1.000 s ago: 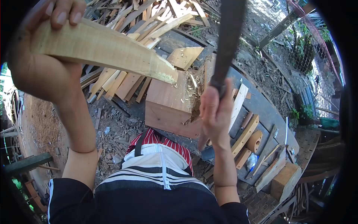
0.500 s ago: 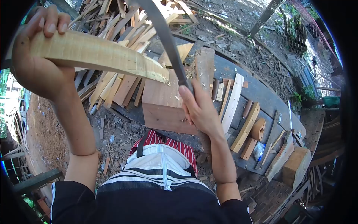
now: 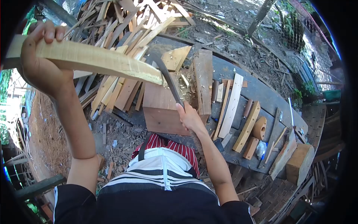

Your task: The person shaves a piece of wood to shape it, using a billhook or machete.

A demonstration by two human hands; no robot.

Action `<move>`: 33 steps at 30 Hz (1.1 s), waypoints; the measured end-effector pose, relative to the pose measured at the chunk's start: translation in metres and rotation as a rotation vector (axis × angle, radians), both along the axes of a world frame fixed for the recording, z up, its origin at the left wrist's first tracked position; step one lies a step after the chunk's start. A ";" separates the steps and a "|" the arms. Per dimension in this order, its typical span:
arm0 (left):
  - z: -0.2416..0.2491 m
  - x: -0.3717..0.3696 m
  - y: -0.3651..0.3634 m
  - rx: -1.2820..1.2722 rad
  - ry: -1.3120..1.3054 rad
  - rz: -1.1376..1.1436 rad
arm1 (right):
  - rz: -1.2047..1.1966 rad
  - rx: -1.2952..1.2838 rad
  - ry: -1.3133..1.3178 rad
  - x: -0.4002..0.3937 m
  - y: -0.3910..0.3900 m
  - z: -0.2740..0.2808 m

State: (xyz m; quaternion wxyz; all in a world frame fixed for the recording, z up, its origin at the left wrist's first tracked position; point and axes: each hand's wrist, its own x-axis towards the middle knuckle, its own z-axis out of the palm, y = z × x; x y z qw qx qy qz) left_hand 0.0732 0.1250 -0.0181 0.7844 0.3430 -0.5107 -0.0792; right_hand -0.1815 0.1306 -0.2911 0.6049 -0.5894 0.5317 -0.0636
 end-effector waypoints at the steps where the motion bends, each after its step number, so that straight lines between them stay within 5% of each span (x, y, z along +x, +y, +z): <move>1: 0.001 0.001 -0.002 -0.015 0.000 0.082 | -0.015 -0.016 -0.004 -0.003 -0.005 -0.005; 4: 0.002 0.005 0.000 -0.010 -0.006 0.144 | -0.043 0.168 -0.127 -0.002 -0.009 -0.017; 8: -0.001 0.008 0.000 -0.023 0.025 0.119 | -0.070 -0.044 -0.244 0.003 -0.016 0.069; 12: -0.002 0.010 0.002 -0.004 0.013 0.127 | -0.105 -0.598 -0.426 0.008 -0.024 0.156; 16: -0.003 0.010 0.004 0.003 -0.004 0.094 | -0.195 -0.900 -0.376 0.022 -0.015 0.125; 18: -0.002 0.010 0.007 -0.002 -0.004 0.042 | -0.034 -0.646 0.042 0.019 -0.004 0.056; 20: -0.002 0.001 0.004 -0.044 -0.005 0.311 | 0.148 -0.495 0.457 0.009 0.011 -0.039; 24: -0.007 0.021 0.008 -0.053 0.014 0.139 | 0.087 -0.487 0.380 0.000 0.009 -0.059; 29: -0.006 0.039 0.003 -0.057 0.049 0.080 | 0.061 -0.028 0.153 -0.004 -0.008 -0.027; 33: -0.010 0.058 0.004 -0.072 0.097 0.012 | -0.097 0.093 -0.049 -0.006 -0.002 -0.050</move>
